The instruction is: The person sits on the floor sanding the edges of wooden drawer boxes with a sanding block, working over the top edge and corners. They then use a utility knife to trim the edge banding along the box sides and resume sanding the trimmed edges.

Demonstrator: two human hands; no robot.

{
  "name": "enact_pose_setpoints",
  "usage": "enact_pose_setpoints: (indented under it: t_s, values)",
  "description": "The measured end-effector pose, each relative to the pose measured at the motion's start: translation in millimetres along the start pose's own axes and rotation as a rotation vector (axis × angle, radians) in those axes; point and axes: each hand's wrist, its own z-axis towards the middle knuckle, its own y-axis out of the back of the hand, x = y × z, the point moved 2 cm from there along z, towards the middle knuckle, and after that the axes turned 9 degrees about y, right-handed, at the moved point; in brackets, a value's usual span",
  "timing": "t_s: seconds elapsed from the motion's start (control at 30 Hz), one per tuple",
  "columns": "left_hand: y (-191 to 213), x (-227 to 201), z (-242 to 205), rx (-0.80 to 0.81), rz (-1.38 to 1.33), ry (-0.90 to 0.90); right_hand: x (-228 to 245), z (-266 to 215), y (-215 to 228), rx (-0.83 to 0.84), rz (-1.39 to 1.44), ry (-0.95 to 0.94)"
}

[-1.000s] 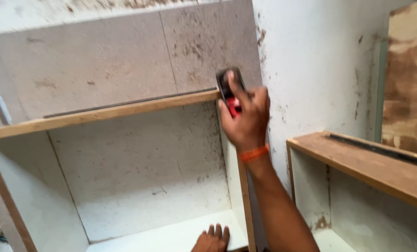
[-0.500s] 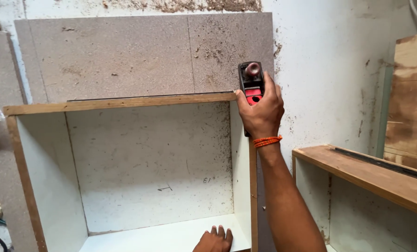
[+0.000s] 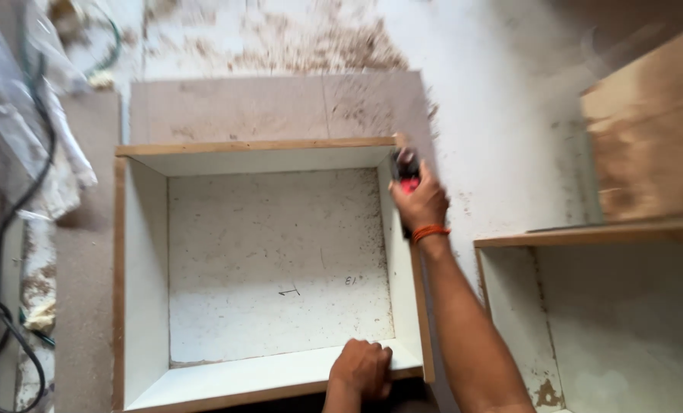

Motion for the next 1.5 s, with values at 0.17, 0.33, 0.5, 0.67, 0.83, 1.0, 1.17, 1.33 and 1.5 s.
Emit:
enact_pose_setpoints:
  t_s: [0.17, 0.33, 0.5, 0.67, 0.83, 1.0, 1.17, 1.33, 1.5]
  values:
    - [-8, -9, -26, -0.299, 0.068, 0.079, -26, -124, 27, -0.054, -0.066, 0.045]
    - [-39, -7, -46, -0.556, -0.072, 0.313, -60, -235, 44, 0.045, -0.113, -0.024]
    - [-22, -2, -41, -0.489, -0.097, 0.305, -59, -264, 65, -0.012, -0.108, 0.022]
    - [-21, 17, 6, -0.130, 0.110, 0.243, -47, -213, 60, 0.062, -0.088, -0.076]
    - [-5, 8, -15, -0.002, 0.214, 0.082, -51, -131, 38, -0.086, -0.005, 0.156]
    - [-2, 21, -7, -0.180, 0.098, -0.005, -1, 17, 1, -0.053, -0.044, 0.140]
    - [-7, 15, -9, -0.124, 0.052, 0.016, 9, 86, -14, 0.027, -0.050, 0.040]
    - [-12, 15, -12, -0.194, 0.135, -0.034, -9, 33, 1, 0.079, 0.068, 0.021]
    - [-17, 13, -12, -0.212, 0.150, -0.014, -13, -58, 28, 0.141, -0.065, 0.049]
